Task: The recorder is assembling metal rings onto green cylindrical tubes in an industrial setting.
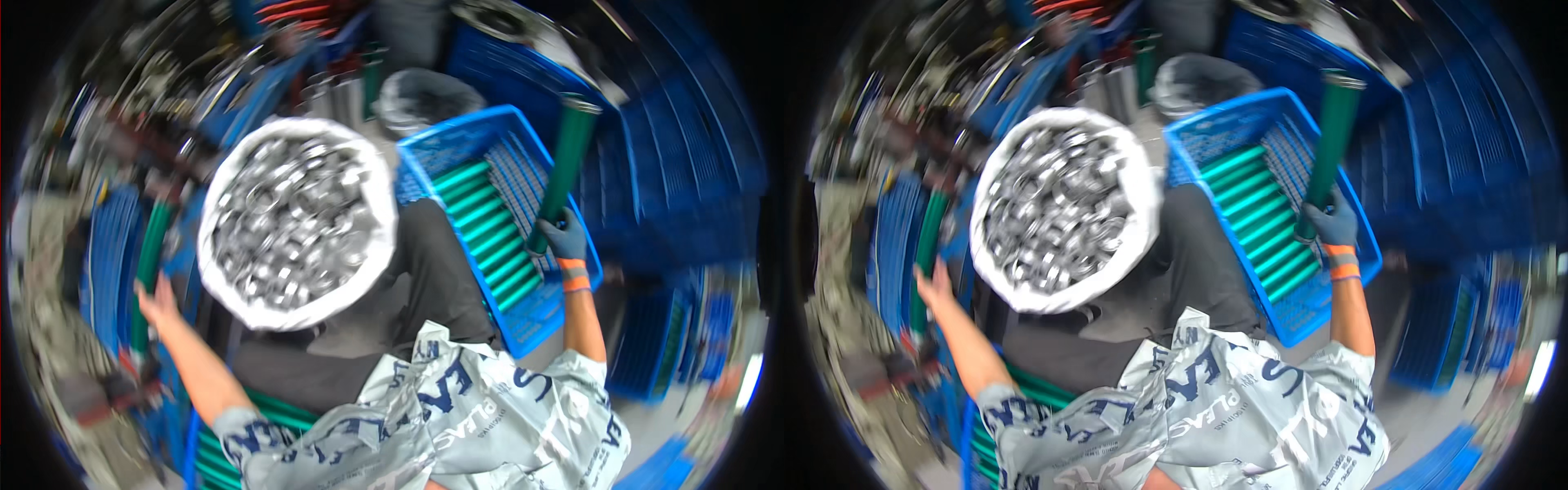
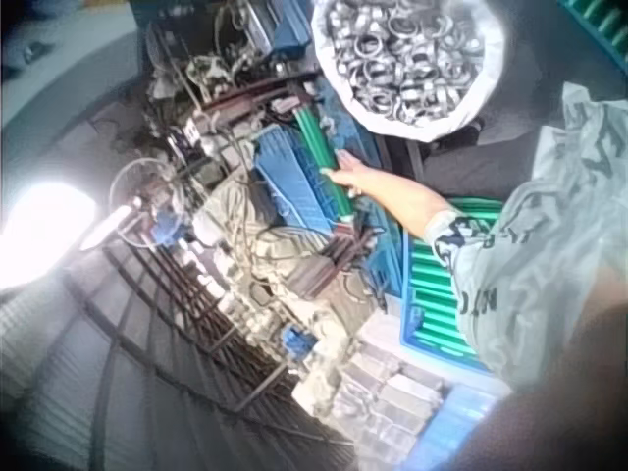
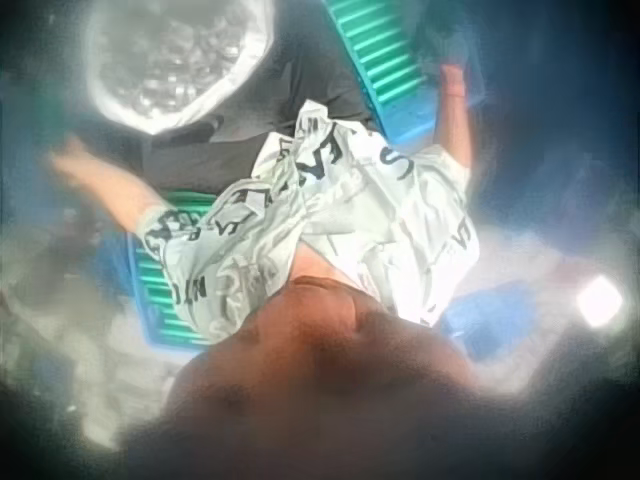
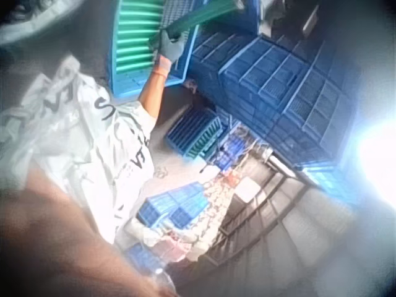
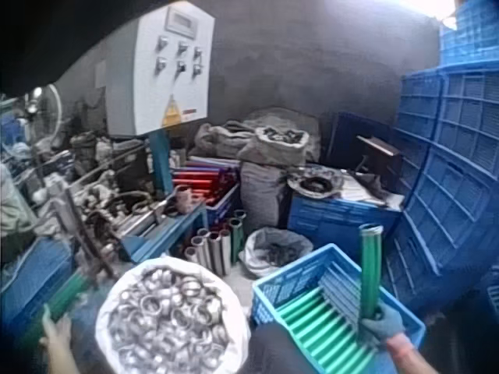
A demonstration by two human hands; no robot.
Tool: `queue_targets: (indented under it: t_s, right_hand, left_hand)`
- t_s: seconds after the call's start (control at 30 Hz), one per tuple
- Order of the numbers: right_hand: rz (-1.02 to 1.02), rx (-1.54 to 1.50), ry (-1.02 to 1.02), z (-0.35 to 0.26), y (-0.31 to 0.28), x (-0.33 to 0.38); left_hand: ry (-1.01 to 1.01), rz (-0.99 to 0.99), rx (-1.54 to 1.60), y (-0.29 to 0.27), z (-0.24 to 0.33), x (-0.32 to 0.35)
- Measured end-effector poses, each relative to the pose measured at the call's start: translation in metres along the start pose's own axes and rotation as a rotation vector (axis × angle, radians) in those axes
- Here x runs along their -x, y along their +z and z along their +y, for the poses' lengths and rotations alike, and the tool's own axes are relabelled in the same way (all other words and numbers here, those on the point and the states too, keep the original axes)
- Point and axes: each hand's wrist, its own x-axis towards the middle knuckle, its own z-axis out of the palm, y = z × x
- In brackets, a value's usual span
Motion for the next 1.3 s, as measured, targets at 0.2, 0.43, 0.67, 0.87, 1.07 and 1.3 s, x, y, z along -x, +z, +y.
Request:
queue_targets:
  t_s: [0.2,0.43,0.67,0.87,1.07,1.3]
  right_hand:
    - [-0.176,0.183,0.585,0.182,0.037,0.111]
    - [-0.332,-0.213,0.790,0.271,0.192,0.037]
    - [-0.326,-0.669,0.914,0.212,0.366,-0.142]
    - [-0.473,-0.645,1.089,0.178,0.443,-0.207]
    - [-0.702,-0.512,0.797,0.225,0.455,-0.222]
    - [-0.411,-0.289,0.801,0.217,0.454,-0.249]
  left_hand:
    - [-0.140,0.116,-0.274,0.052,-0.004,0.024]
    - [0.426,0.283,-0.819,0.027,-0.081,0.206]
    - [0.480,0.470,-1.173,-0.044,-0.103,0.329]
    - [0.604,0.620,-1.316,-0.054,-0.106,0.385]
    - [0.531,0.621,-1.520,-0.062,-0.158,0.389]
    - [0.470,0.492,-1.639,-0.071,-0.192,0.375]
